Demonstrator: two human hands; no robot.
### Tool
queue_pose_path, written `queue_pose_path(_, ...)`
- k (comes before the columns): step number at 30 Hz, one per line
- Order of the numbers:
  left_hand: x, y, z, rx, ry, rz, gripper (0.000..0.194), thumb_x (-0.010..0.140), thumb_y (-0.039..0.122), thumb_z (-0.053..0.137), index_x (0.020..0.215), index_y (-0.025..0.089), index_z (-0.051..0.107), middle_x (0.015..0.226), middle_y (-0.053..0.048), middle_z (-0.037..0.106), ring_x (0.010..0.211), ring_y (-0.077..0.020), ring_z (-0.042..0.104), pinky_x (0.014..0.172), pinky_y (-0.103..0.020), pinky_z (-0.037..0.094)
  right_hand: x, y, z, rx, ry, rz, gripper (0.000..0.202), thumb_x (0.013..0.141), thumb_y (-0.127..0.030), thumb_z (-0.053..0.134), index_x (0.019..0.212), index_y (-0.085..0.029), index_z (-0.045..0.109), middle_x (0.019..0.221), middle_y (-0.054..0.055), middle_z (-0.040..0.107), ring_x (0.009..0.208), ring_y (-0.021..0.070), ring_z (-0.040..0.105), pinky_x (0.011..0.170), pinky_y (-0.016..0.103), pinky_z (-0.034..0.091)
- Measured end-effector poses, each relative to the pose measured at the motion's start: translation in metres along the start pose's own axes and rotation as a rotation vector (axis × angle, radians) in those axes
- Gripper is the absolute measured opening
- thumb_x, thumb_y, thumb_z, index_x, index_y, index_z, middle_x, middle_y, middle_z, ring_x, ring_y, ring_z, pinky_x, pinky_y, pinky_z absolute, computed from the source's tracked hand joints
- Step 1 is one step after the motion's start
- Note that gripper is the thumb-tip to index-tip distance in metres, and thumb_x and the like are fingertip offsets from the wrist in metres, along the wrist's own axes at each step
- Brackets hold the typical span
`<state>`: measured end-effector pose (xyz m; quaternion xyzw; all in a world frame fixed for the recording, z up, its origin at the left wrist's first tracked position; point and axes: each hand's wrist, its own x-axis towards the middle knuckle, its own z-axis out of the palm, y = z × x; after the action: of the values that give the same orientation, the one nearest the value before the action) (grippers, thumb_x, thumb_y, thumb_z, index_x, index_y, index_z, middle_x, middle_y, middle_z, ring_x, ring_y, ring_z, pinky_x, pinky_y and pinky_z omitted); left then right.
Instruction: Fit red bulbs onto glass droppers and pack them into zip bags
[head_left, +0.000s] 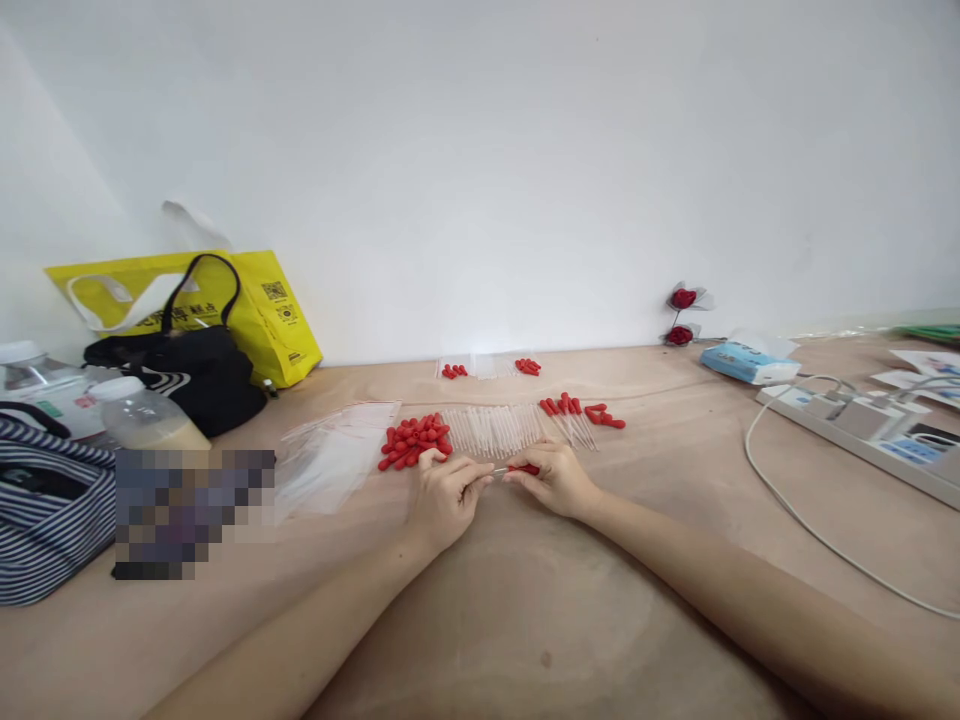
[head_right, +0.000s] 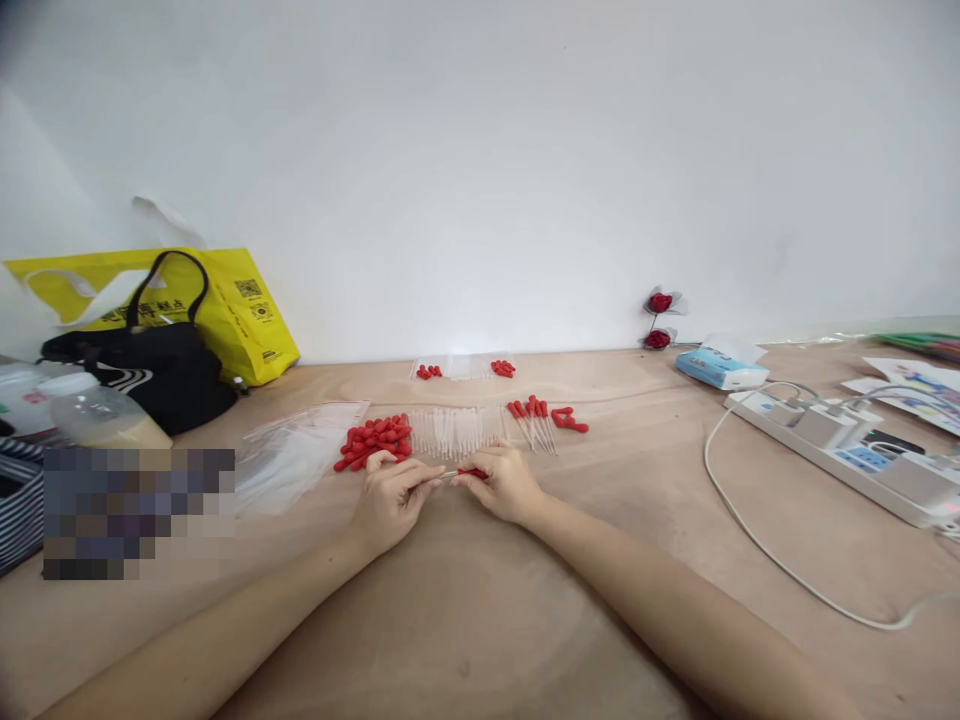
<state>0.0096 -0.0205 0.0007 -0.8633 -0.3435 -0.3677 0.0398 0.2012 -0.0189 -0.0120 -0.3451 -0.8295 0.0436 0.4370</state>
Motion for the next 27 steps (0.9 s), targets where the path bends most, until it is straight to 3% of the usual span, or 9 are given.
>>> queue_pose_path(6,0.0017,0.0018,-0.0016,0.002,0.01,0.018,0.014,0.082,0.022,0.049,0.082,0.022,0.064,0.071,0.002,0.069,0.058,-0.0112,0.058,0.079,-0.037,0.025,-0.0002,-0.0024,-0.0004,0.033,-0.058,-0.005,0.021,0.081,-0.034,0.051,0.076,-0.017,0.061,0.067,0.002,0.065,0.061,0.0112,0.056,0.065,0.026,0.035)
queue_pose_path(10,0.0035,0.0013,-0.002,0.027,-0.013,0.039,0.013,0.082,0.022,0.05,0.08,0.023,0.063,0.072,0.004,0.069,0.062,-0.011,0.06,0.089,-0.039,0.023,-0.0032,0.0026,-0.0056,-0.044,-0.097,-0.01,0.019,0.078,-0.038,0.055,0.081,-0.022,0.064,0.068,-0.001,0.066,0.065,0.0111,0.056,0.078,0.032,0.03)
queue_pose_path(18,0.0032,0.0031,-0.0026,0.058,0.013,0.103,0.016,0.083,0.022,0.047,0.079,0.023,0.063,0.069,0.004,0.069,0.063,-0.0117,0.06,0.096,-0.043,0.019,-0.0076,0.0007,-0.0078,-0.275,0.038,-0.131,0.016,0.08,-0.033,0.053,0.076,-0.022,0.064,0.064,-0.001,0.065,0.068,0.0121,0.053,0.087,0.037,0.021)
queue_pose_path(27,0.0005,0.009,-0.0002,-0.014,0.043,0.149,0.015,0.082,0.017,0.048,0.079,0.02,0.062,0.066,0.004,0.069,0.054,-0.0104,0.06,0.093,-0.043,0.022,-0.0077,-0.0038,-0.0065,-0.234,0.038,-0.175,0.015,0.079,-0.031,0.052,0.074,-0.02,0.061,0.063,-0.002,0.063,0.066,0.0106,0.054,0.09,0.039,0.018)
